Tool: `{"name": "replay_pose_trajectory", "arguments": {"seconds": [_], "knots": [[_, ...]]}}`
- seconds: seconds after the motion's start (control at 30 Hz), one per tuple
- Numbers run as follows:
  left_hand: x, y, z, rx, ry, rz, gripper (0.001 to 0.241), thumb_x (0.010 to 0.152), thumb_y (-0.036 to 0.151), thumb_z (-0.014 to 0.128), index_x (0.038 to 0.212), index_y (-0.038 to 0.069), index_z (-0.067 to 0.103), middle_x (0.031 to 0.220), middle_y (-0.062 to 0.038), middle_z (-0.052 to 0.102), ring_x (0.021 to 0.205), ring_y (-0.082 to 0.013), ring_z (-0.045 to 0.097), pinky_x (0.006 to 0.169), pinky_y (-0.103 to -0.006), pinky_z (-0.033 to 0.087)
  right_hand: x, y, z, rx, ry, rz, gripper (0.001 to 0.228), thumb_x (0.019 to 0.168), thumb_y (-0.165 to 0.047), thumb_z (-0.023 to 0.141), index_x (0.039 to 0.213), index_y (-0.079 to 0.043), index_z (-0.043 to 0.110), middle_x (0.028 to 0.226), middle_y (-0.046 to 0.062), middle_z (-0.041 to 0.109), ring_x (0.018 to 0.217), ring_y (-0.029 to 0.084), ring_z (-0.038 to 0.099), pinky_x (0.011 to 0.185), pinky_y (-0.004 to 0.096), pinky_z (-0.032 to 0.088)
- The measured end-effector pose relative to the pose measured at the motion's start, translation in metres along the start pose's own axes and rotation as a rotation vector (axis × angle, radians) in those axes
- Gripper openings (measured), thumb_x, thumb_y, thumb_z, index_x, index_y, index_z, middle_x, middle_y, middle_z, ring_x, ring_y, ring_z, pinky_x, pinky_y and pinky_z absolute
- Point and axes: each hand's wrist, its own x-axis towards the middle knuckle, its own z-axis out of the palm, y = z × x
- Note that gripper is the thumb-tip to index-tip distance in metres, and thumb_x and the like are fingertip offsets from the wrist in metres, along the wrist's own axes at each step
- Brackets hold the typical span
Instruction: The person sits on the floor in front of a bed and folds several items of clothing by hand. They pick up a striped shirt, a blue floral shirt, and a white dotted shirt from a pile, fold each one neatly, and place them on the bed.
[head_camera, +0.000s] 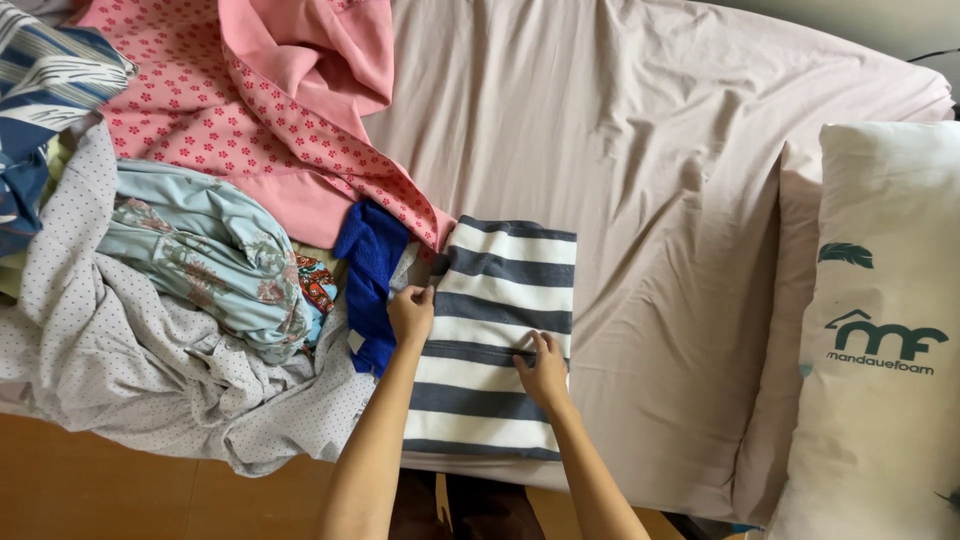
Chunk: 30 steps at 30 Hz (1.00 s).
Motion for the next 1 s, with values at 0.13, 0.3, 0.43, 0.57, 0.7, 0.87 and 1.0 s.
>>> {"name": "replay_pose_trajectory", "arguments": {"seconds": [0.13,0.3,0.43,0.57,0.7,0.87,1.0], "knots": [[-0.003,0.0,-0.012,0.053,-0.183,0.082,0.039,0.076,0.03,0.091,0.085,-0.003,0.073,0.076,-0.016,0.074,0.071,-0.0293,0.074,0.067,-0.0391,0.057,-0.021,-0.01,-0.012,-0.098,0.258,-0.227,0.052,0.084,-0.017,0.077,0.133,-0.008,0.062,0.146,0.019,0.05,0.137,0.045,0.046,0.111,0.056,0.037],[-0.063,0.051,-0.069,0.499,-0.164,0.258,0.058,0.084,0.012,0.077,0.136,-0.004,0.06,0.133,-0.025,0.059,0.115,-0.0359,0.061,0.092,-0.0429,0.053,-0.083,-0.021,-0.009,-0.273,-0.102,-0.501,0.059,0.088,-0.027,0.074,0.137,-0.006,0.051,0.152,0.026,0.039,0.141,0.045,0.034,0.115,0.062,0.028],[-0.118,-0.018,-0.051,0.598,-0.462,0.67,0.058,0.092,0.008,0.07,0.147,0.009,0.054,0.156,-0.016,0.042,0.14,-0.0329,0.045,0.112,-0.0443,0.046,-0.117,-0.042,-0.018,-0.544,-0.373,-0.55,0.081,0.082,-0.022,0.073,0.152,-0.01,0.035,0.163,0.03,0.024,0.148,0.049,0.018,0.113,0.068,0.019],[-0.132,0.001,-0.07,0.524,-0.734,0.667,0.069,0.087,0.022,0.075,0.15,0.017,0.049,0.164,-0.014,0.033,0.148,-0.0365,0.029,0.117,-0.0508,0.027,-0.114,-0.016,0.016,-0.658,-0.326,-0.593,0.091,0.078,-0.008,0.067,0.159,-0.014,0.025,0.166,0.03,0.019,0.151,0.05,0.017,0.111,0.068,0.021],[-0.131,-0.008,-0.077,0.436,-0.816,0.65,0.065,0.092,0.038,0.069,0.151,0.019,0.048,0.165,-0.013,0.031,0.152,-0.034,0.025,0.121,-0.0498,0.022,-0.116,0.011,0.04,-0.545,-0.314,-0.57,0.084,0.081,-0.001,0.061,0.158,-0.009,0.03,0.161,0.028,0.027,0.146,0.051,0.027,0.113,0.063,0.027],[-0.133,-0.035,-0.087,0.476,-1.11,0.607,0.065,0.098,0.055,0.055,0.151,0.018,0.048,0.163,-0.016,0.032,0.151,-0.0349,0.026,0.12,-0.0496,0.024,-0.12,-0.053,-0.042,-0.335,-0.726,-0.416,0.078,0.079,0.003,0.056,0.154,-0.007,0.038,0.145,0.031,0.044,0.132,0.047,0.045,0.107,0.052,0.04],[-0.116,-0.038,-0.097,0.411,-1.481,0.241,0.069,0.099,0.067,0.045,0.139,0.014,0.062,0.149,-0.02,0.053,0.139,-0.0334,0.048,0.115,-0.046,0.039,-0.093,-0.059,-0.072,-0.186,-0.988,-0.31,0.06,0.081,-0.004,0.057,0.139,-0.016,0.061,0.108,0.022,0.073,0.103,0.037,0.068,0.094,0.044,0.051]]}}
